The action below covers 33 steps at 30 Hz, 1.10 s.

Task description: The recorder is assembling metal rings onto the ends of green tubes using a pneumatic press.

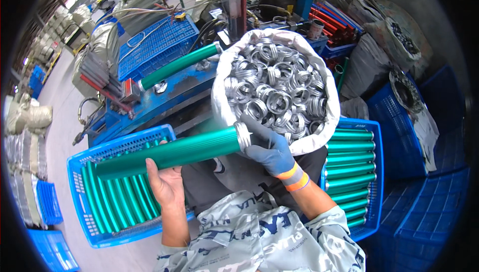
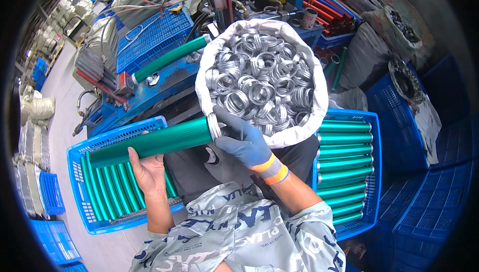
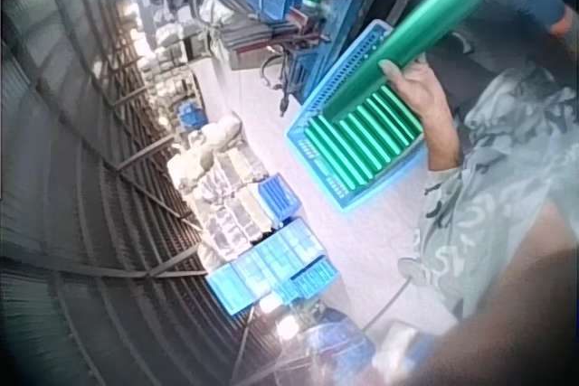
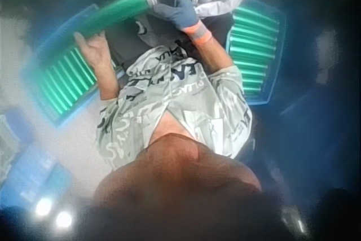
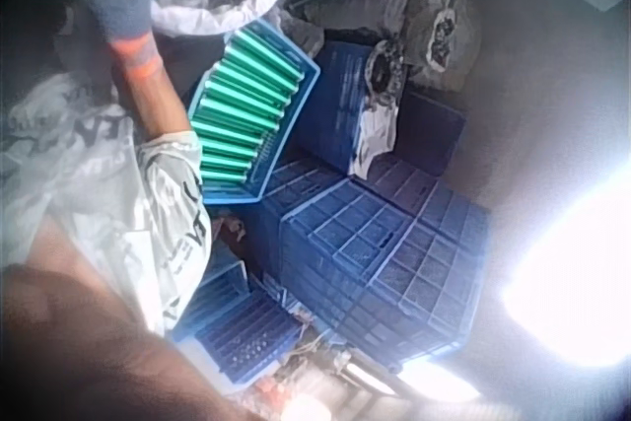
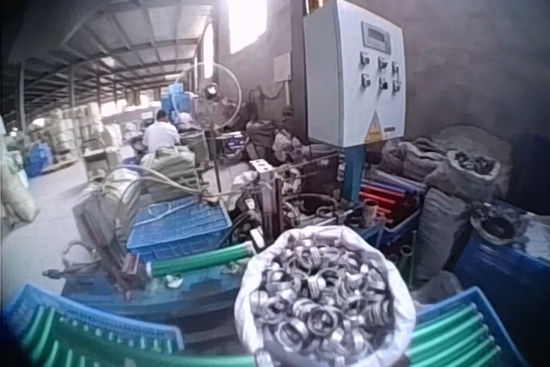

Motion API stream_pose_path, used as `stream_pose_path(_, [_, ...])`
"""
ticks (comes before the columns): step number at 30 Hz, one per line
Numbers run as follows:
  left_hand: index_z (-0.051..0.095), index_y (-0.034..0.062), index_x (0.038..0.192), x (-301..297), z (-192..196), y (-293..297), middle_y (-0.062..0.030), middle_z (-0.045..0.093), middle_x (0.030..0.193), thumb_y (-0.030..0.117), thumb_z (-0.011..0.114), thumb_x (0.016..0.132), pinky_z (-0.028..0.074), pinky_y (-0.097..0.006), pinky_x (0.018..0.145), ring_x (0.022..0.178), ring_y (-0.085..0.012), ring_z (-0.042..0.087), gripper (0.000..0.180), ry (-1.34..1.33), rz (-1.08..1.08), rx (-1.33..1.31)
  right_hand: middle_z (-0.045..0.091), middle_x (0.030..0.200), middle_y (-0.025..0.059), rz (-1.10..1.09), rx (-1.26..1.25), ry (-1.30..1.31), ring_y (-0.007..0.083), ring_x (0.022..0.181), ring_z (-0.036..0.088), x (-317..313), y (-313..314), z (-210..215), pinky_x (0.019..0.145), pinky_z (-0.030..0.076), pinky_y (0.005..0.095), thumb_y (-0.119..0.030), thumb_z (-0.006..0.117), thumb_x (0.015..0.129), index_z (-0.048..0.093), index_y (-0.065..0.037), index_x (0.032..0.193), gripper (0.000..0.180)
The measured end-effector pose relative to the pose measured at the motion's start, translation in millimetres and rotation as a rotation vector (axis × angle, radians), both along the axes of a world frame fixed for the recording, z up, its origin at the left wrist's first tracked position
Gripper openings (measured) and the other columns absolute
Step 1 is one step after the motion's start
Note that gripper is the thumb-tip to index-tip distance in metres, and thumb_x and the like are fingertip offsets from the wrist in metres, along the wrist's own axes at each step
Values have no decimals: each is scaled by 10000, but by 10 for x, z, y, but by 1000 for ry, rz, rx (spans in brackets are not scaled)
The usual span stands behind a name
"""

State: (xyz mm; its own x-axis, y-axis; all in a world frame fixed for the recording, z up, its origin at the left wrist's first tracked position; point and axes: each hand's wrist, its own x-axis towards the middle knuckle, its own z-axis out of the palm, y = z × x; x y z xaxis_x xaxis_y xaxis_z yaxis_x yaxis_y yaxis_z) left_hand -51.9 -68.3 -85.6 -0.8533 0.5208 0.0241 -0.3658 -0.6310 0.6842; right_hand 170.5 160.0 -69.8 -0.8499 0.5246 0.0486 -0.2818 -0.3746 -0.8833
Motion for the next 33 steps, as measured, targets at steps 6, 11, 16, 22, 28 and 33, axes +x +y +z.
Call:
stream_pose_path(6, [563,106,1631,7,63,-31,-200,710,1559,405,719,1192,675,-553,1162,1425,-318,727,554,-9,-53,9,636,1672,103,-1,141,-24,160,1457,615,-20,-6,7,1263,472,352,-20,841,1039,458,42,1787,842])
stream_pose_path(11, [573,119,1630,2,-106,-70,-191,702,1562,388,732,1181,663,-567,1180,1467,-333,700,548,11,-22,6,647,1658,100,36,99,-72,158,1451,617,-23,-32,-73,1260,472,352,-48,817,1070,489,41,1769,777])
stream_pose_path(16, [628,137,1603,10,-122,-73,-177,695,1587,364,763,1155,568,-581,1273,1515,-379,656,520,185,-29,17,735,1523,75,4,49,-142,129,1365,654,-43,7,-168,1208,509,333,-66,775,1095,574,48,1706,653])
stream_pose_path(22, [670,89,1532,-51,-49,-57,-181,697,1563,363,755,1157,595,-582,1254,1511,-381,654,473,129,-35,78,748,1521,107,-46,-69,-151,163,1375,692,-103,-98,-98,1179,563,359,-45,826,1045,580,52,1694,701])
stream_pose_path(28, [665,63,1530,-42,-95,-54,-202,708,1560,354,735,1174,638,-567,1216,1483,-373,685,466,15,-88,97,690,1591,132,1,192,-20,202,1400,696,32,-88,42,1172,588,376,21,978,891,473,40,1767,1012])
stream_pose_path(33, [693,114,1541,-71,-189,-37,-181,734,1556,350,760,1152,611,-557,1225,1486,-378,683,460,45,-101,70,692,1594,134,-16,258,-106,190,1403,686,73,-32,-2,1180,578,372,19,967,907,521,54,1736,942])
